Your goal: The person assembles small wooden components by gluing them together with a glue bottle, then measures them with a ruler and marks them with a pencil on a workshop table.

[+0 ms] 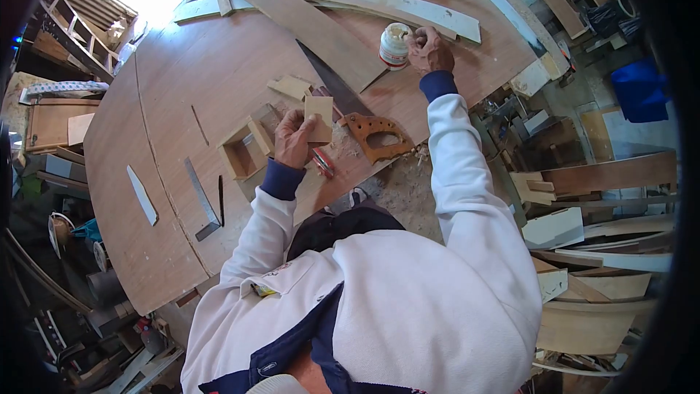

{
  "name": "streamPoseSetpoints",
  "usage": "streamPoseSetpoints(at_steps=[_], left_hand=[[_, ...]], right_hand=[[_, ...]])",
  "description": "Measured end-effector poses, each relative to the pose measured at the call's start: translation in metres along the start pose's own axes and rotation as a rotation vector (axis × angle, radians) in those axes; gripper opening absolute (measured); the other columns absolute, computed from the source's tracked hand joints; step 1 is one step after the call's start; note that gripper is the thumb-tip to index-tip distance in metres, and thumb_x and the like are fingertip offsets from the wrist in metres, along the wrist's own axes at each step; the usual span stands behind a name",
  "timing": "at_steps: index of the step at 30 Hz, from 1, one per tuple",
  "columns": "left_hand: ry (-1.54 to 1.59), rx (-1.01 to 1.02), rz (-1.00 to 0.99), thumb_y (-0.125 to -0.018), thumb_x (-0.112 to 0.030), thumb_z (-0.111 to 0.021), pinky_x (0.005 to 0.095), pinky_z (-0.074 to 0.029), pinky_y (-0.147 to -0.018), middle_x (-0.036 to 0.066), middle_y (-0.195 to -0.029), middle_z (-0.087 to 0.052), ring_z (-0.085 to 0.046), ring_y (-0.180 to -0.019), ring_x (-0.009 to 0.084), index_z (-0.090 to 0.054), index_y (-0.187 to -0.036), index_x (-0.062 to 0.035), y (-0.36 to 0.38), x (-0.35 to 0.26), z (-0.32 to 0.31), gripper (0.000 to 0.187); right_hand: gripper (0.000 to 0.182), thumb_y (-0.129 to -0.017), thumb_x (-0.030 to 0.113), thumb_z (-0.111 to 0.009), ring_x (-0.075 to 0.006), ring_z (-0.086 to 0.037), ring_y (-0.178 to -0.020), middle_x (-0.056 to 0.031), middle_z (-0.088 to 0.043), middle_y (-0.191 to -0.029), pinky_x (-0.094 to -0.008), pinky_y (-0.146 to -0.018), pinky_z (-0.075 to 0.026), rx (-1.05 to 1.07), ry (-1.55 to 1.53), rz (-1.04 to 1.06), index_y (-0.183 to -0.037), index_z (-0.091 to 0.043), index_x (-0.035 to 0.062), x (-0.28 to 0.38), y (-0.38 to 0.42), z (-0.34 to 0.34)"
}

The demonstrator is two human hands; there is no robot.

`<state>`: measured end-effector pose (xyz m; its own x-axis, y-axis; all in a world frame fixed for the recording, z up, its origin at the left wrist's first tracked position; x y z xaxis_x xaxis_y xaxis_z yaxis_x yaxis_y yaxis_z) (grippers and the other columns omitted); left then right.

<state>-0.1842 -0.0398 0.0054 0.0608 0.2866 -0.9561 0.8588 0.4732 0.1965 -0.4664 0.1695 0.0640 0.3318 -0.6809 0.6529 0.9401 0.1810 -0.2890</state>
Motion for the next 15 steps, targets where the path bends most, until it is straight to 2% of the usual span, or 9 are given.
streamPoseSetpoints(at_steps=[5, 6, 8, 10, 15], left_hand=[[0.000, -0.017, -0.002, -0.090, -0.013, -0.057, 0.0291, -0.056, -0.059, 0.010, -0.088, -0.064, -0.062, -0.073, 0.0143, -0.055, -0.103, 0.0038, -0.005, 0.010, -0.009, 0.021], [-0.002, -0.009, 0.003, -0.090, -0.013, -0.057, 0.0290, -0.056, -0.060, 0.010, -0.088, -0.064, -0.062, -0.073, 0.0140, -0.055, -0.102, 0.0036, -0.005, 0.012, -0.009, 0.021], [-0.003, -0.011, 0.007, -0.090, -0.013, -0.058, 0.0288, -0.055, -0.060, 0.010, -0.088, -0.064, -0.062, -0.073, 0.0137, -0.056, -0.102, 0.0034, -0.004, 0.016, -0.005, 0.020], [-0.078, -0.013, -0.019, -0.090, -0.011, -0.057, 0.0279, -0.056, -0.063, 0.004, -0.091, -0.062, -0.062, -0.075, 0.0111, -0.058, -0.101, 0.0009, -0.004, 0.016, -0.002, 0.016], [-0.080, -0.055, -0.024, -0.090, -0.010, -0.058, 0.0260, -0.055, -0.063, 0.004, -0.090, -0.062, -0.061, -0.074, 0.0101, -0.058, -0.100, 0.0007, -0.001, 0.017, 0.007, 0.015]], right_hand=[[0.033, -0.078, 0.037, -0.067, -0.0288, -0.064, -0.091, -0.0097, -0.067, -0.092, -0.0405, -0.078, -0.051, 0.028, 0.199, 0.246, -0.098, -0.064, 0.0110, 0.017, -0.017, -0.019], [0.033, -0.078, 0.037, -0.067, -0.0288, -0.064, -0.091, -0.0097, -0.067, -0.092, -0.0405, -0.078, -0.051, 0.034, 0.200, 0.250, -0.098, -0.064, 0.0110, 0.020, -0.018, -0.019], [0.029, -0.079, 0.037, -0.066, -0.0306, -0.064, -0.091, -0.0099, -0.068, -0.095, -0.0428, -0.079, -0.051, 0.151, 0.292, 0.097, -0.097, -0.066, 0.0141, 0.011, -0.024, -0.027], [0.027, -0.079, 0.037, -0.065, -0.0313, -0.064, -0.091, -0.0102, -0.068, -0.096, -0.0437, -0.079, -0.051, 0.163, 0.318, 0.107, -0.096, -0.067, 0.0157, 0.014, -0.028, -0.030], [0.023, -0.082, 0.034, -0.063, -0.0333, -0.064, -0.091, -0.0109, -0.068, -0.096, -0.0458, -0.079, -0.052, 0.150, 0.377, 0.168, -0.098, -0.069, 0.0185, 0.011, -0.036, -0.041]])
Point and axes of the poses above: each hand's wrist, its own y-axis away from the middle knuckle, its own z-axis out of the back of the hand, x = y × z, the point moved 10 cm from there along -y, towards the middle knuckle
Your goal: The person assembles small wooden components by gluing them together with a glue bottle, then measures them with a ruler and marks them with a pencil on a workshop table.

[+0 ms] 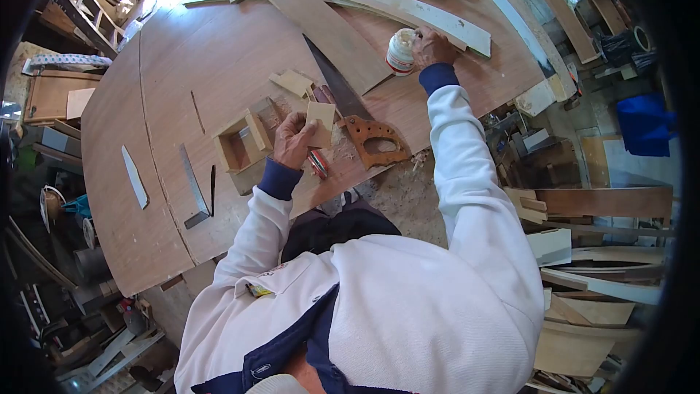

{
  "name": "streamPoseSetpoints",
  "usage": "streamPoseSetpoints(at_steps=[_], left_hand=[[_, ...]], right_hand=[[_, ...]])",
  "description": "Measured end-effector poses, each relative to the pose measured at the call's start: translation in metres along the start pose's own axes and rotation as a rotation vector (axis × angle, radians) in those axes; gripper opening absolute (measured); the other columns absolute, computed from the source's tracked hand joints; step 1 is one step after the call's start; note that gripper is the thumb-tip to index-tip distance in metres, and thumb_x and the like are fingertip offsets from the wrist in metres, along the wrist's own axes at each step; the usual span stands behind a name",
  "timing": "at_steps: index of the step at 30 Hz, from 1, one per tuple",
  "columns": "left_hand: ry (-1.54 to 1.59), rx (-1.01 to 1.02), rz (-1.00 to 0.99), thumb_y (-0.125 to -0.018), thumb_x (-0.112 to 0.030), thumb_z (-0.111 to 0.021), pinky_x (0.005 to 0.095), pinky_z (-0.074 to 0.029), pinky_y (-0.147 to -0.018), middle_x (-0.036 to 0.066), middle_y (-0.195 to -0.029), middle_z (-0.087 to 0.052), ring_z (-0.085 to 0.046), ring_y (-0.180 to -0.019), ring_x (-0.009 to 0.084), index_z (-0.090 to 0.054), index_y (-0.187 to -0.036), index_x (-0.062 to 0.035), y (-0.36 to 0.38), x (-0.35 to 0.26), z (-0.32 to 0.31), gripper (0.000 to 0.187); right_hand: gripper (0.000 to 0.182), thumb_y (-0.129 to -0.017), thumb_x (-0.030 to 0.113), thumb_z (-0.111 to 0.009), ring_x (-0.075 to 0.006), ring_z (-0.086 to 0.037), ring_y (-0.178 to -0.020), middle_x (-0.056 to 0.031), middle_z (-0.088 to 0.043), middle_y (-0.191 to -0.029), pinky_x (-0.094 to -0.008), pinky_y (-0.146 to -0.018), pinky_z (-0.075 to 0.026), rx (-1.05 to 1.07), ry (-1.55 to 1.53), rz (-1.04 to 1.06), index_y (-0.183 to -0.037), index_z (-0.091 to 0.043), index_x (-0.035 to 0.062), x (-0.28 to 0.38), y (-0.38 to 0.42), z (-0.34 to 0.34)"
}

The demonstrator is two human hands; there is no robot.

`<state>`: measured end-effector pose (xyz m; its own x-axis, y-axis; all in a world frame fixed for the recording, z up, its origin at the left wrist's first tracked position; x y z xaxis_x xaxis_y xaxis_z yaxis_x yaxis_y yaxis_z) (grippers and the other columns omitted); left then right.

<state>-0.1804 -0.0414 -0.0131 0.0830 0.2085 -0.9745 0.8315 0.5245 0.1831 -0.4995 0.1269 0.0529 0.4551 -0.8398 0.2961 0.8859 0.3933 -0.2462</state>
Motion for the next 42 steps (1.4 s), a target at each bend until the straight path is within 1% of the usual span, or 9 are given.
streamPoseSetpoints(at_steps=[4, 9, 11, 15, 17, 20, 27, 38, 42], left_hand=[[0.052, -0.034, 0.016, -0.087, -0.010, -0.060, 0.0267, -0.050, -0.067, 0.007, -0.086, -0.065, -0.060, -0.075, 0.0112, -0.058, -0.098, 0.0029, 0.001, 0.001, 0.006, 0.017], [-0.015, -0.058, -0.012, -0.086, -0.010, -0.060, 0.0273, -0.050, -0.068, 0.007, -0.086, -0.066, -0.060, -0.076, 0.0115, -0.059, -0.096, 0.0022, -0.004, 0.011, 0.016, 0.016], [-0.009, -0.068, -0.013, -0.086, -0.009, -0.061, 0.0273, -0.050, -0.068, 0.007, -0.086, -0.066, -0.060, -0.076, 0.0116, -0.059, -0.097, 0.0021, -0.003, 0.012, 0.017, 0.015], [0.028, -0.061, 0.000, -0.088, -0.009, -0.059, 0.0263, -0.053, -0.066, 0.006, -0.089, -0.064, -0.061, -0.076, 0.0112, -0.057, -0.099, 0.0006, 0.002, 0.011, 0.015, 0.014], [0.037, -0.042, 0.010, -0.090, -0.008, -0.057, 0.0254, -0.055, -0.064, 0.005, -0.092, -0.062, -0.062, -0.076, 0.0110, -0.056, -0.102, -0.0006, 0.003, 0.013, 0.013, 0.014], [-0.015, -0.075, 0.018, -0.090, -0.008, -0.057, 0.0258, -0.056, -0.064, 0.005, -0.092, -0.062, -0.062, -0.076, 0.0110, -0.056, -0.102, -0.0005, 0.003, 0.015, 0.018, 0.014], [0.016, -0.036, 0.017, -0.089, -0.009, -0.059, 0.0248, -0.054, -0.064, 0.005, -0.088, -0.064, -0.062, -0.074, 0.0105, -0.057, -0.100, 0.0008, 0.001, 0.009, 0.009, 0.015], [0.021, -0.036, 0.037, -0.090, -0.010, -0.060, 0.0263, -0.054, -0.064, 0.006, -0.089, -0.064, -0.062, -0.074, 0.0113, -0.056, -0.101, 0.0012, 0.001, 0.020, 0.009, 0.016], [0.051, -0.029, 0.066, -0.090, -0.010, -0.059, 0.0262, -0.055, -0.065, 0.007, -0.090, -0.064, -0.062, -0.075, 0.0118, -0.056, -0.101, 0.0006, 0.004, 0.020, 0.006, 0.016]], right_hand=[[0.022, -0.082, 0.030, -0.061, -0.0335, -0.064, -0.092, -0.0125, -0.068, -0.097, -0.0445, -0.082, -0.051, 0.017, -0.046, 0.040, -0.099, -0.068, 0.0174, -0.004, -0.005, -0.004], [0.023, -0.081, 0.028, -0.061, -0.0341, -0.064, -0.092, -0.0151, -0.067, -0.097, -0.0431, -0.082, -0.051, 0.104, -0.062, 0.037, -0.099, -0.068, 0.0158, 0.000, -0.005, 0.005], [0.024, -0.080, 0.026, -0.063, -0.0329, -0.065, -0.085, -0.0147, -0.068, -0.090, -0.0407, -0.078, -0.052, 0.071, -0.008, 0.126, -0.096, -0.068, 0.0088, 0.009, -0.006, 0.010], [0.023, -0.080, 0.023, -0.064, -0.0312, -0.066, -0.083, -0.0154, -0.069, -0.088, -0.0386, -0.077, -0.052, 0.031, 0.004, 0.139, -0.094, -0.068, 0.0062, 0.010, -0.008, 0.008], [0.022, -0.080, 0.021, -0.066, -0.0286, -0.068, -0.083, -0.0150, -0.069, -0.088, -0.0362, -0.076, -0.053, 0.016, -0.218, 0.105, -0.094, -0.068, 0.0047, 0.006, -0.006, 0.013], [0.020, -0.080, 0.021, -0.066, -0.0280, -0.067, -0.083, -0.0125, -0.070, -0.090, -0.0356, -0.078, -0.053, 0.030, -0.323, 0.078, -0.093, -0.069, 0.0058, 0.007, 0.001, 0.021], [0.019, -0.084, 0.019, -0.065, -0.0236, -0.068, -0.082, -0.0122, -0.070, -0.089, -0.0330, -0.076, -0.053, 0.087, -0.367, 0.144, -0.097, -0.067, 0.0058, 0.003, -0.004, 0.010], [0.029, -0.080, 0.035, -0.067, -0.0258, -0.067, -0.079, -0.0093, -0.070, -0.086, -0.0366, -0.073, -0.052, 0.023, -0.305, 0.078, -0.090, -0.067, 0.0074, -0.005, -0.015, 0.014], [0.028, -0.081, 0.035, -0.067, -0.0268, -0.067, -0.079, -0.0085, -0.070, -0.085, -0.0373, -0.072, -0.052, 0.013, -0.309, 0.060, -0.090, -0.067, 0.0084, -0.002, -0.013, 0.021]])
Point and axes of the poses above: each hand's wrist, its own y-axis away from the middle knuckle, its own z-axis out of the back of the hand, x = y × z, the point moved 10 cm from there along -y, towards the middle knuckle
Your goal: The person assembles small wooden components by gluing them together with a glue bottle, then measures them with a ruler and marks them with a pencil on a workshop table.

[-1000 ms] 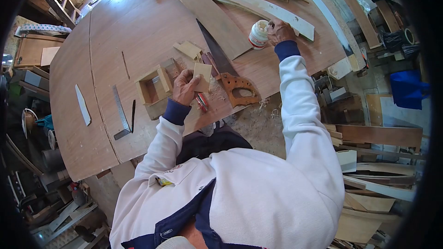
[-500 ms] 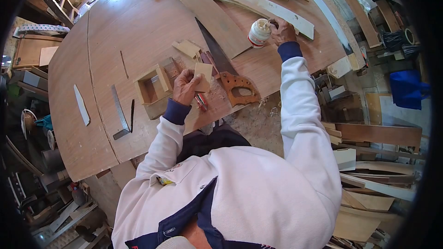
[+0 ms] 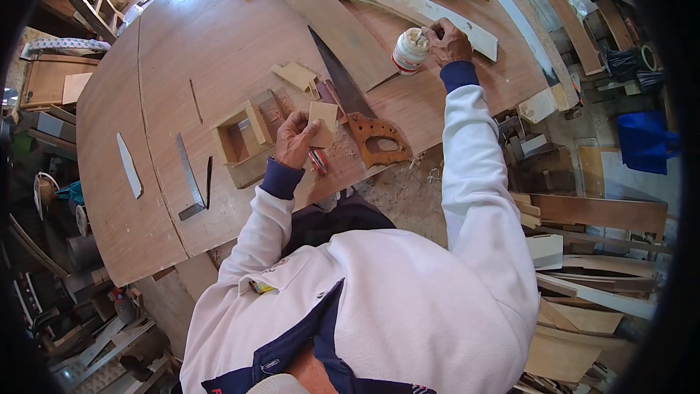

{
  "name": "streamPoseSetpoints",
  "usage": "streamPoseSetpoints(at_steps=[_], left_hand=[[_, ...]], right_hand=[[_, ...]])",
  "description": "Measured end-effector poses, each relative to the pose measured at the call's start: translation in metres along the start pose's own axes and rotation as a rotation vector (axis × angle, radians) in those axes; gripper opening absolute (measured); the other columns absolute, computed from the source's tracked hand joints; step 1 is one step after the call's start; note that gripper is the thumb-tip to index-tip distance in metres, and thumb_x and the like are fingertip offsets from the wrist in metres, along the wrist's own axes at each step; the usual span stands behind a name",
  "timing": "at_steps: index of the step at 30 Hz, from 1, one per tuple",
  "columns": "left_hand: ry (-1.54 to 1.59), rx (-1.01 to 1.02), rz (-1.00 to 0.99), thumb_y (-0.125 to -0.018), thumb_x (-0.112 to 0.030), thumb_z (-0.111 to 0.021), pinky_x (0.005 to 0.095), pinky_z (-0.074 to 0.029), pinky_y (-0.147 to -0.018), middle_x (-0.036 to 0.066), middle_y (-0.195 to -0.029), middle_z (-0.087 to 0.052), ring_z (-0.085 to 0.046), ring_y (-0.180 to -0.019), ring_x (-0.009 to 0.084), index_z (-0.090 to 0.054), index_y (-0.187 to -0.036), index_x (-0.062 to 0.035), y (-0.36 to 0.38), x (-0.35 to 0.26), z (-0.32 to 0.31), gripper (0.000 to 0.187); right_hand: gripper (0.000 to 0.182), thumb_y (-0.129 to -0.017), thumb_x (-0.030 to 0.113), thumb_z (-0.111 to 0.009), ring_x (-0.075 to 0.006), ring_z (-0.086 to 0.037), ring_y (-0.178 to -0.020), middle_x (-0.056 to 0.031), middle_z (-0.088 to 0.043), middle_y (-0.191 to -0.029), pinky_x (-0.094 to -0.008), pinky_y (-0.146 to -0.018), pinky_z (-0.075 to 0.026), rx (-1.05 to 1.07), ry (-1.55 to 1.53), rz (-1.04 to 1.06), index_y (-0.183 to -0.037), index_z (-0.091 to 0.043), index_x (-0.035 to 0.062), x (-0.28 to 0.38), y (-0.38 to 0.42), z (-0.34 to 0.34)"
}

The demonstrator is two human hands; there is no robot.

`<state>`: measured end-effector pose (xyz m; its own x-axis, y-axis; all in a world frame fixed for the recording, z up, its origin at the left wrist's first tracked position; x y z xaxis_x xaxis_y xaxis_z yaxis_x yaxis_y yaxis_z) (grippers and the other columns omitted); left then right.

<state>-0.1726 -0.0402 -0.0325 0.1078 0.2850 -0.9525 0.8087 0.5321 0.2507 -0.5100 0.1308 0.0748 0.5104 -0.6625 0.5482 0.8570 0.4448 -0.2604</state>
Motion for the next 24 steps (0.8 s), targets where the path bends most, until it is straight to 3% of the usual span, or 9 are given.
streamPoseSetpoints(at_steps=[3, 5, 9, 14, 19, 24], left_hand=[[-0.009, -0.004, -0.009, -0.089, -0.009, -0.059, 0.0258, -0.054, -0.065, 0.006, -0.090, -0.064, -0.062, -0.075, 0.0117, -0.057, -0.101, 0.0003, 0.001, 0.000, -0.001, 0.015], [-0.027, -0.005, -0.018, -0.089, -0.008, -0.059, 0.0255, -0.054, -0.065, 0.006, -0.089, -0.064, -0.062, -0.075, 0.0116, -0.057, -0.101, 0.0001, 0.001, 0.000, -0.002, 0.015], [-0.036, -0.016, -0.019, -0.089, -0.008, -0.060, 0.0247, -0.052, -0.065, 0.004, -0.089, -0.063, -0.061, -0.075, 0.0110, -0.059, -0.101, -0.0002, 0.001, -0.006, -0.006, 0.015], [-0.055, 0.004, -0.035, -0.089, -0.011, -0.060, 0.0260, -0.054, -0.066, 0.004, -0.089, -0.063, -0.062, -0.074, 0.0118, -0.060, -0.100, -0.0003, -0.011, -0.005, -0.014, 0.016], [0.074, 0.060, 0.081, -0.089, -0.018, -0.060, 0.0316, -0.058, -0.069, 0.007, -0.090, -0.063, -0.064, -0.079, 0.0157, -0.057, -0.103, 0.0006, -0.022, -0.008, -0.035, 0.023], [0.179, 0.036, 0.124, -0.087, -0.018, -0.064, 0.0273, -0.054, -0.062, 0.004, -0.084, -0.062, -0.060, -0.071, 0.0120, -0.059, -0.097, -0.0022, -0.033, -0.013, -0.052, 0.019]], right_hand=[[0.024, -0.081, 0.032, -0.066, -0.0286, -0.066, -0.080, -0.0089, -0.069, -0.087, -0.0376, -0.072, -0.052, -0.026, 0.024, 0.017, -0.089, -0.067, 0.0094, 0.000, 0.000, 0.000], [0.020, -0.081, 0.029, -0.066, -0.0303, -0.065, -0.080, -0.0101, -0.068, -0.088, -0.0381, -0.072, -0.052, -0.068, 0.065, 0.189, -0.087, -0.067, 0.0096, 0.014, 0.002, 0.003], [0.019, -0.080, 0.027, -0.065, -0.0311, -0.064, -0.079, -0.0110, -0.067, -0.089, -0.0390, -0.072, -0.051, -0.097, 0.073, 0.207, -0.086, -0.067, 0.0092, 0.030, 0.006, 0.024], [0.014, -0.081, 0.024, -0.066, -0.0285, -0.065, -0.077, -0.0091, -0.067, -0.085, -0.0376, -0.068, -0.051, -0.288, 0.091, 0.299, -0.084, -0.067, 0.0107, 0.052, 0.012, 0.067], [0.014, -0.082, 0.024, -0.065, -0.0251, -0.066, -0.072, -0.0086, -0.068, -0.079, -0.0359, -0.067, -0.051, -0.328, 0.074, 0.187, -0.084, -0.067, 0.0100, 0.043, 0.017, 0.090], [0.017, -0.082, 0.026, -0.066, -0.0226, -0.067, -0.069, -0.0084, -0.069, -0.077, -0.0335, -0.067, -0.052, -0.400, -0.058, 0.028, -0.084, -0.068, 0.0087, 0.022, 0.026, 0.107]])
Point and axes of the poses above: each hand's wrist, its own y-axis away from the middle knuckle, its own z-axis out of the back of the hand, x = y × z, the point moved 10 cm from there along -y, towards the middle knuckle
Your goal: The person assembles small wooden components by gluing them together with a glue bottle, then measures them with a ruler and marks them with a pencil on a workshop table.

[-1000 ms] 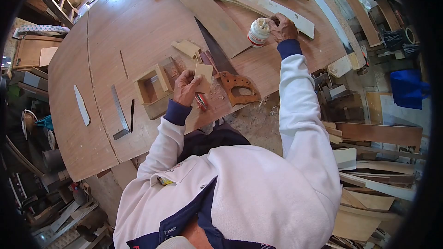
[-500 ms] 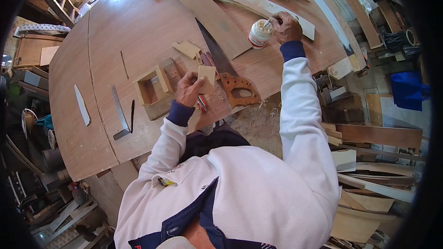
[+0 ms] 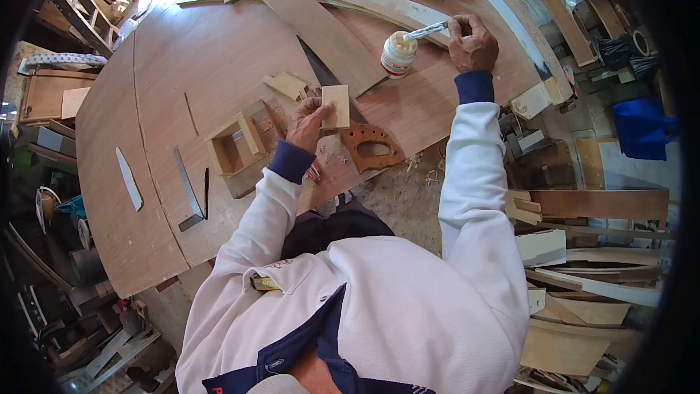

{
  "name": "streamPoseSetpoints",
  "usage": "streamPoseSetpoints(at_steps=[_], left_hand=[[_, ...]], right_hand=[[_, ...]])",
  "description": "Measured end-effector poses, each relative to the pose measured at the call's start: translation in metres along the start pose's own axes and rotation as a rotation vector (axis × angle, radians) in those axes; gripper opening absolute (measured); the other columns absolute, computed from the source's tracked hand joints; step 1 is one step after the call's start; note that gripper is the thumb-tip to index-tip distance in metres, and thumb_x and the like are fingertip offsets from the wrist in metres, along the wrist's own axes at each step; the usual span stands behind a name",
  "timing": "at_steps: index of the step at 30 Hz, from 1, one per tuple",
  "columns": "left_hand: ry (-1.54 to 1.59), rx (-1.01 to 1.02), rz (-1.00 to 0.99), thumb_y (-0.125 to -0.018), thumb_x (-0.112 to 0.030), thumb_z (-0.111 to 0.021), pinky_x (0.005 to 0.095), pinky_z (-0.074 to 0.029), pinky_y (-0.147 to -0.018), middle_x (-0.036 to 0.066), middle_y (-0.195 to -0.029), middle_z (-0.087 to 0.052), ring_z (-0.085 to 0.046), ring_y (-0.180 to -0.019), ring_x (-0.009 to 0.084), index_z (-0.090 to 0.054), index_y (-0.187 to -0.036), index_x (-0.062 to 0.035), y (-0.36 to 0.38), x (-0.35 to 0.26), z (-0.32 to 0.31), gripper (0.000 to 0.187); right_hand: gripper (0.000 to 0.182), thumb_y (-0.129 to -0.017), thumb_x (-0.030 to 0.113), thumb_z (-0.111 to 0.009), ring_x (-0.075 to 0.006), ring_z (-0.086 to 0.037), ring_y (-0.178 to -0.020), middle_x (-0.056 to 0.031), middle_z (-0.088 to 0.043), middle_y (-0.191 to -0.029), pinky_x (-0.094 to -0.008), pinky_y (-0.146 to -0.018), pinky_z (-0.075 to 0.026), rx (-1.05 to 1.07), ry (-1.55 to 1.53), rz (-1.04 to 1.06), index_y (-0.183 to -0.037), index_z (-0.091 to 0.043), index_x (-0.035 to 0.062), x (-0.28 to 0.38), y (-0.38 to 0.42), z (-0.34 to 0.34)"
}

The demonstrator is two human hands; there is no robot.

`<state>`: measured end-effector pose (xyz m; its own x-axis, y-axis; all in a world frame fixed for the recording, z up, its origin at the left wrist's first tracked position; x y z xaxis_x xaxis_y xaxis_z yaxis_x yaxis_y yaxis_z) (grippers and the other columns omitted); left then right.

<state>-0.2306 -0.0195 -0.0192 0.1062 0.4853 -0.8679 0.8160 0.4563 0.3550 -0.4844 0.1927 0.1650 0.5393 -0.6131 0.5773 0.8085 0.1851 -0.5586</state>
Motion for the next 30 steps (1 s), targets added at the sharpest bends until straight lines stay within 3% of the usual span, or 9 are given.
streamPoseSetpoints(at_steps=[8, 10, 12, 14, 16, 20, 24, 30], left_hand=[[-0.066, -0.005, -0.013, -0.086, -0.024, -0.065, 0.0267, -0.051, -0.057, 0.003, -0.080, -0.061, -0.058, -0.065, 0.0121, -0.061, -0.096, -0.0005, -0.044, 0.006, -0.021, 0.025], [-0.085, 0.054, 0.081, -0.089, -0.022, -0.061, 0.0302, -0.054, -0.067, 0.007, -0.096, -0.059, -0.059, -0.085, 0.0160, -0.059, -0.105, 0.0015, -0.047, 0.002, -0.040, 0.028], [-0.113, 0.043, 0.073, -0.089, -0.022, -0.061, 0.0311, -0.053, -0.067, 0.007, -0.095, -0.060, -0.059, -0.084, 0.0162, -0.058, -0.106, 0.0019, -0.047, -0.011, -0.052, 0.029], [-0.142, 0.031, 0.071, -0.089, -0.021, -0.061, 0.0320, -0.053, -0.067, 0.008, -0.095, -0.060, -0.059, -0.084, 0.0164, -0.058, -0.107, 0.0023, -0.050, -0.012, -0.060, 0.030], [0.037, 0.040, 0.060, -0.089, -0.020, -0.062, 0.0329, -0.052, -0.066, 0.009, -0.097, -0.060, -0.059, -0.084, 0.0175, -0.057, -0.109, 0.0019, -0.056, -0.009, -0.069, 0.031], [-0.015, 0.018, 0.050, -0.088, -0.019, -0.062, 0.0325, -0.053, -0.066, 0.011, -0.099, -0.060, -0.060, -0.084, 0.0191, -0.053, -0.114, 0.0015, -0.058, -0.005, -0.074, 0.034], [-0.059, -0.031, 0.000, -0.088, -0.018, -0.062, 0.0334, -0.053, -0.066, 0.012, -0.101, -0.060, -0.061, -0.082, 0.0201, -0.049, -0.116, 0.0020, -0.047, -0.018, -0.082, 0.037], [0.043, -0.037, 0.050, -0.089, -0.017, -0.060, 0.0330, -0.051, -0.064, 0.012, -0.098, -0.058, -0.058, -0.081, 0.0193, -0.049, -0.113, 0.0033, -0.066, -0.005, -0.080, 0.034]], right_hand=[[0.022, -0.078, 0.020, -0.069, -0.0161, -0.064, -0.065, -0.0094, -0.068, -0.073, -0.0298, -0.064, -0.051, -0.201, -0.271, -0.229, -0.079, -0.065, -0.0014, -0.073, 0.007, 0.016], [0.021, -0.078, 0.019, -0.069, -0.0151, -0.062, -0.062, -0.0092, -0.067, -0.072, -0.0289, -0.060, -0.051, -0.201, -0.318, -0.322, -0.079, -0.065, -0.0018, -0.086, 0.012, 0.016], [0.020, -0.078, 0.018, -0.069, -0.0142, -0.061, -0.060, -0.0090, -0.065, -0.071, -0.0281, -0.057, -0.051, -0.200, -0.365, -0.417, -0.078, -0.064, -0.0021, -0.095, 0.019, 0.015], [0.010, -0.078, 0.012, -0.069, -0.0097, -0.058, -0.057, -0.0044, -0.065, -0.071, -0.0223, -0.050, -0.049, -0.212, -0.689, -0.608, -0.078, -0.063, 0.0033, -0.108, 0.034, 0.004], [0.010, -0.078, 0.012, -0.069, -0.0098, -0.057, -0.057, -0.0038, -0.064, -0.071, -0.0231, -0.051, -0.050, -0.200, -0.717, -0.677, -0.079, -0.063, 0.0041, -0.116, 0.043, 0.000], [0.012, -0.076, 0.012, -0.069, -0.0100, -0.056, -0.060, -0.0051, -0.061, -0.073, -0.0259, -0.053, -0.053, -0.201, -0.806, -0.827, -0.080, -0.061, 0.0037, -0.117, 0.065, -0.010], [0.011, -0.079, 0.012, -0.066, -0.0099, -0.054, -0.064, -0.0030, -0.061, -0.076, -0.0300, -0.060, -0.056, -0.200, -0.942, -0.877, -0.087, -0.062, 0.0053, -0.108, 0.083, -0.021], [0.009, -0.079, 0.010, -0.065, -0.0098, -0.055, -0.063, -0.0023, -0.060, -0.074, -0.0312, -0.060, -0.057, -0.183, -1.006, -0.919, -0.086, -0.062, 0.0058, -0.110, 0.099, -0.032]])
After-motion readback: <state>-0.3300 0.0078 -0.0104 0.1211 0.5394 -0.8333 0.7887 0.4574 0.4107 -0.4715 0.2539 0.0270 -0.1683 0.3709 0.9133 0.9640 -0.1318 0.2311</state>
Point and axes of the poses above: each hand's wrist, its own y-axis away from the middle knuckle, its own z-axis out of the back of the hand, x = y × z, the point moved 10 cm from there along -y, towards the middle knuckle
